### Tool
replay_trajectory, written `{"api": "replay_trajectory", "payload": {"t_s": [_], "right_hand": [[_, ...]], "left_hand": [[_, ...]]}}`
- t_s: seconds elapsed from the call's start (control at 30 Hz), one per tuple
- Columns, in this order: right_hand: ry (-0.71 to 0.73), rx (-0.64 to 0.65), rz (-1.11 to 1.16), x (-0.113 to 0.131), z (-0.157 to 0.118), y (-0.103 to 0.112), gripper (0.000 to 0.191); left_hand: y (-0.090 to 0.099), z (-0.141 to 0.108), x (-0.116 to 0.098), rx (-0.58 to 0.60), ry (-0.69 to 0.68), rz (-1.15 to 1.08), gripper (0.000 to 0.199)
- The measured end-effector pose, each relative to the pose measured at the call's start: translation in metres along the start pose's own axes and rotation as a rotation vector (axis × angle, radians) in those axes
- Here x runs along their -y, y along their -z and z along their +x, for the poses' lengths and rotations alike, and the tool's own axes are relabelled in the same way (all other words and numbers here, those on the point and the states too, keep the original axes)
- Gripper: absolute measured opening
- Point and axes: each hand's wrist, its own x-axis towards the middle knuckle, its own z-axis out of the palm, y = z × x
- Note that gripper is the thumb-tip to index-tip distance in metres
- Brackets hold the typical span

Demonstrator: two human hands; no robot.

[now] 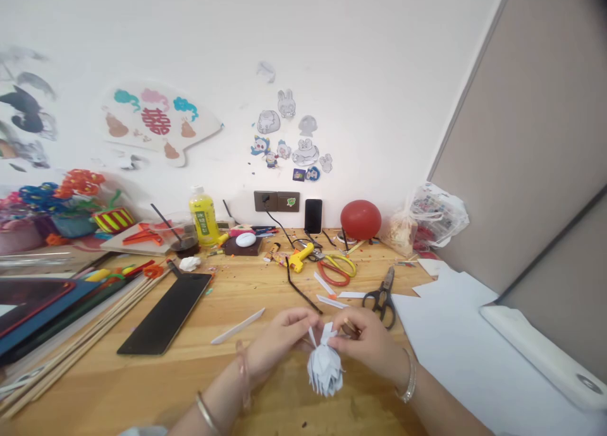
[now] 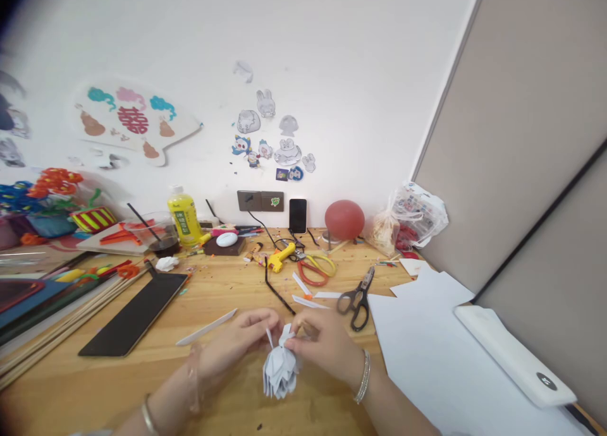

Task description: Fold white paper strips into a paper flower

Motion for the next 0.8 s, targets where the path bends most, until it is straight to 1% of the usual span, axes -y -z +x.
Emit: {"api": "replay_trajectory", "payload": {"t_s": [0.07,0.17,0.27,0.37,0.47,0.57,0.63,0.7,0.8], "right_hand": [[0.036,0.015,0.010,0.001,0.000,-0.003,0.021],[0.084,0.038,0.029,0.005,0.001,-0.005,0.022],[0.086,0.075,0.005,0.008,0.000,-0.005,0.020],[0.015,0.087,-0.083,0.011,-0.001,-0.004,0.012],[-0.065,0.084,-0.100,0.013,-0.001,-0.003,0.004],[-0.104,0.113,-0.034,0.012,0.001,-0.001,0.011],[-0.122,0.137,-0.035,0.012,0.002,0.001,0.009],[-0.130,0.164,-0.057,0.011,0.003,0.003,0.006],[-0.110,0.196,-0.084,0.010,0.003,0.006,0.009]], "left_hand": [[0.002,0.000,0.002,0.029,0.017,-0.020,0.030],[0.006,-0.001,0.005,0.077,0.100,-0.059,0.033],[0.007,-0.001,0.006,0.101,0.130,-0.001,0.039],[0.005,0.000,0.005,0.072,0.054,0.145,0.038],[0.000,0.001,0.003,0.001,-0.014,0.291,0.031],[-0.004,0.002,0.005,-0.046,-0.051,0.376,0.020],[-0.006,0.002,0.008,-0.063,-0.075,0.417,0.013],[-0.006,0.003,0.010,-0.069,-0.086,0.446,0.010],[-0.007,0.003,0.010,-0.091,-0.078,0.467,0.011]]}}
